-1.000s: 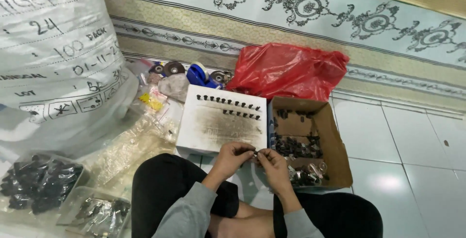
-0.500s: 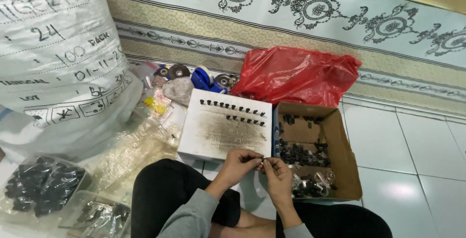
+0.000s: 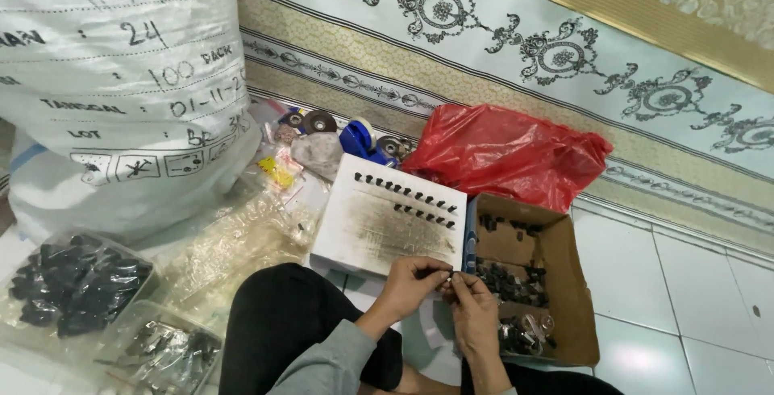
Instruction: The person sits on the floor and repeatedly picks small black components from a cardboard box, then places them into a white tray with rows of slots. The person handles the components one at a time, transferring them from the box to the tray.
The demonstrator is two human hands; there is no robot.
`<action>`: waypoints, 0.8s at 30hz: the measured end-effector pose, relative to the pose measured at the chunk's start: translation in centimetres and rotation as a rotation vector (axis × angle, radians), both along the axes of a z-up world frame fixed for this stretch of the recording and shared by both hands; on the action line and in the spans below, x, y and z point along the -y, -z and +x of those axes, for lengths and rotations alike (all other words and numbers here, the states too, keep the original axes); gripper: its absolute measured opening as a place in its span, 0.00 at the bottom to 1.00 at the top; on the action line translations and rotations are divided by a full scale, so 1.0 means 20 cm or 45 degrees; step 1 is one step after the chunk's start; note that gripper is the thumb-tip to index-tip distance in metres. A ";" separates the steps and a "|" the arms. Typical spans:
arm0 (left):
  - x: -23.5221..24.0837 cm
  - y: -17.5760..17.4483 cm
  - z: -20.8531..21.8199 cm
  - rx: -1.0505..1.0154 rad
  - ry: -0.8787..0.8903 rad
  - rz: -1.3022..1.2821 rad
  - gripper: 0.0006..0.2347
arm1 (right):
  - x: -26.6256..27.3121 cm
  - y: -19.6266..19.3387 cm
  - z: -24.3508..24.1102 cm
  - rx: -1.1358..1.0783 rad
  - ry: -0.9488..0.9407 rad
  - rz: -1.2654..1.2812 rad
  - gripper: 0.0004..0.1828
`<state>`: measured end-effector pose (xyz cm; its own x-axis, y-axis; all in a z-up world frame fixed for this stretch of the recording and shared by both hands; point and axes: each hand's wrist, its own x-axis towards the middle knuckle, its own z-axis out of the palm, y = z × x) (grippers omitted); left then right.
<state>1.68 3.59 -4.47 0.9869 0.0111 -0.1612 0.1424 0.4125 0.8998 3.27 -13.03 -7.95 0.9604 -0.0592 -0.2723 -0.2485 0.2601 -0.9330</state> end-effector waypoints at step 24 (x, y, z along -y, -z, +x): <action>-0.30 0.01 0.08 0.157 -0.134 -0.460 0.08 | -0.27 -0.26 0.24 0.014 -0.555 0.076 0.07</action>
